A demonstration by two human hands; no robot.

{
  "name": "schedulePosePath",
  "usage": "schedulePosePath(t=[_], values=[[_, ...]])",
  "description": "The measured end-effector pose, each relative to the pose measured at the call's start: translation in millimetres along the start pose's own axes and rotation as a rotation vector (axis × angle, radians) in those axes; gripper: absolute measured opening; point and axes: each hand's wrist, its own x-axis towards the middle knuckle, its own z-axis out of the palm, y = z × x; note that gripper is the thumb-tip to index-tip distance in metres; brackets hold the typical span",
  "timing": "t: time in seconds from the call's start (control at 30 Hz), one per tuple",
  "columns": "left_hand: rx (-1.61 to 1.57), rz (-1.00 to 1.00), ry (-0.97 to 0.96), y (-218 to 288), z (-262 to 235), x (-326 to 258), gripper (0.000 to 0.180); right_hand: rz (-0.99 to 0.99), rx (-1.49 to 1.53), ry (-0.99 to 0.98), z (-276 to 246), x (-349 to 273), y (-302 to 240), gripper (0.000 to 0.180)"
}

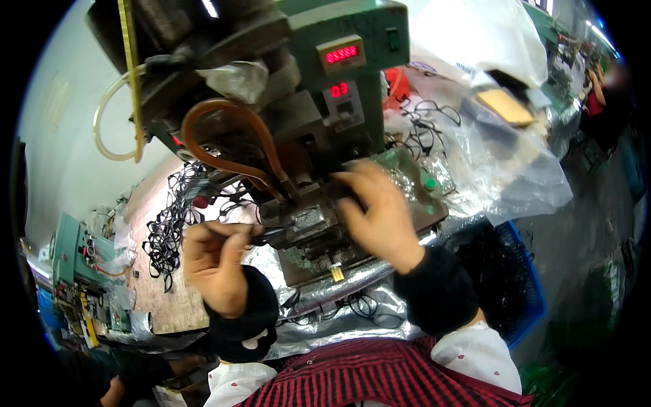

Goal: The person repeatedly picks up black cables and small metallic components, places them into a press machine, and removes the assembled units. The person works continuously at a bench in a factory setting, handling items one at a time.

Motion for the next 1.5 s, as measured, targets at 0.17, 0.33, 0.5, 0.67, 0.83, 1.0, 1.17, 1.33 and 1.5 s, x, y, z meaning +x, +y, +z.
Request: schedulePosePath(t=[0.17, 0.33, 0.5, 0.67, 0.83, 1.0, 1.17, 1.33, 1.5], values=[[0.076, -0.165, -0.166, -0.5, 29.6, 5.4, 0.013, 0.013, -0.604, 0.122, 7.8, -19.7, 96.8, 0.017], [0.149, -0.129, -0.191, -4.1, 26.3, 5.2, 0.011, 0.208, -0.324, 0.209, 2.3, -11.3, 100.3, 0.015], [0.194, -0.115, -0.299, 5.2, 23.1, 11.7, 0.015, 0.364, 0.076, 0.266, -0.6, -13.1, 95.0, 0.012], [0.361, 0.025, -0.153, 9.0, 9.3, -27.8, 0.028, 0.416, 0.085, 0.136, 7.1, -9.0, 88.0, 0.01], [0.842, -0.04, 0.283, -29.6, -86.5, -15.1, 0.025, 0.461, 0.279, 0.222, 3.6, -30.0, 88.1, 0.011], [1.47, -0.294, -0.059, -145.3, -246.0, -12.4, 0.018, 0.398, 0.422, 0.209, 15.9, -5.4, 70.1, 0.013], [1.46, -0.415, -0.019, -187.1, -252.6, -49.6, 0.013, 0.467, 0.394, 0.236, 14.7, -19.4, 73.6, 0.018], [1.258, -0.442, 0.056, -129.9, -216.8, -52.1, 0.009, 0.478, 0.194, 0.371, -31.1, -71.1, 70.0, 0.017], [0.516, -0.16, 0.253, -71.1, -164.1, -33.8, 0.006, 0.485, 0.236, 0.222, -36.2, -73.8, 39.7, 0.019]])
